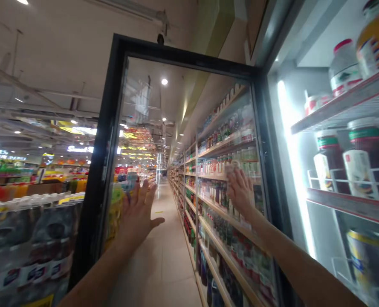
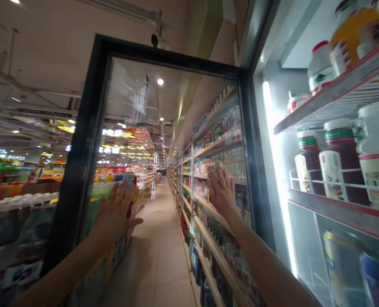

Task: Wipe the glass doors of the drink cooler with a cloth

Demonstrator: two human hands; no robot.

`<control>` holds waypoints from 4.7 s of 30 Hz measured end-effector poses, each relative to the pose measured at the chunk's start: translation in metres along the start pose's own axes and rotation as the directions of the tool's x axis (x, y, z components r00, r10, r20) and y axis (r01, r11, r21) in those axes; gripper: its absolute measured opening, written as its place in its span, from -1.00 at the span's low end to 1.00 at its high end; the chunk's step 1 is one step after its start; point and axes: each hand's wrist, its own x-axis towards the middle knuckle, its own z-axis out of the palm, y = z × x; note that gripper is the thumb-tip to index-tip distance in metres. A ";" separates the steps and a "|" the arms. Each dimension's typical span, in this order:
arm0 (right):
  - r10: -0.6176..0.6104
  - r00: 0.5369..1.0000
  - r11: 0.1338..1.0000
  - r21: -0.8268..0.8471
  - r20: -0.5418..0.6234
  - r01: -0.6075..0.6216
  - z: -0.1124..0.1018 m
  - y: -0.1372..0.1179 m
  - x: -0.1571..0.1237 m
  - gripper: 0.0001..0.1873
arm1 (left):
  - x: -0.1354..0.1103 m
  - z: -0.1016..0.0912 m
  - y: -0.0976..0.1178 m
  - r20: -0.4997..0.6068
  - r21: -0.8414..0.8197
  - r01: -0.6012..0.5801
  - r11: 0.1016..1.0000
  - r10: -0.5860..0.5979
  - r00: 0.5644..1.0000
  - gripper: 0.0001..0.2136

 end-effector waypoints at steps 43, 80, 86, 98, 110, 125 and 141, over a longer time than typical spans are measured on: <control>0.140 0.986 0.987 0.087 -0.094 -0.132 0.014 -0.064 0.007 -0.46 | 0.000 -0.006 0.002 0.015 -0.033 -0.003 0.999 0.003 1.000 -0.17; -0.053 0.992 0.992 0.107 -0.115 0.065 0.014 -0.059 -0.020 -0.41 | 0.014 0.021 0.055 -0.269 -0.031 -0.665 0.746 0.635 0.724 -0.47; -0.068 0.989 0.991 0.108 -0.131 0.082 0.014 -0.056 -0.021 -0.42 | 0.056 -0.002 0.010 -0.366 -0.091 -0.259 0.962 0.210 0.906 -0.49; -0.049 0.993 0.993 0.104 -0.108 0.060 0.012 -0.057 -0.020 -0.41 | -0.044 0.024 -0.011 -0.184 -0.043 -0.665 0.746 0.648 0.739 -0.51; -0.054 0.994 0.995 0.082 -0.094 0.061 0.015 -0.054 -0.018 -0.44 | -0.087 0.038 -0.046 -0.086 -0.078 -0.579 0.812 0.573 0.815 -0.53; -0.067 0.997 0.995 0.071 -0.024 0.069 0.012 -0.059 -0.016 -0.39 | -0.047 0.037 0.021 -0.140 -0.131 -0.696 0.706 0.682 0.718 -0.47; -0.073 0.994 0.994 0.079 -0.076 0.079 0.012 -0.057 -0.018 -0.45 | 0.003 0.024 0.044 -0.081 -0.142 -0.904 0.402 0.906 0.416 -0.55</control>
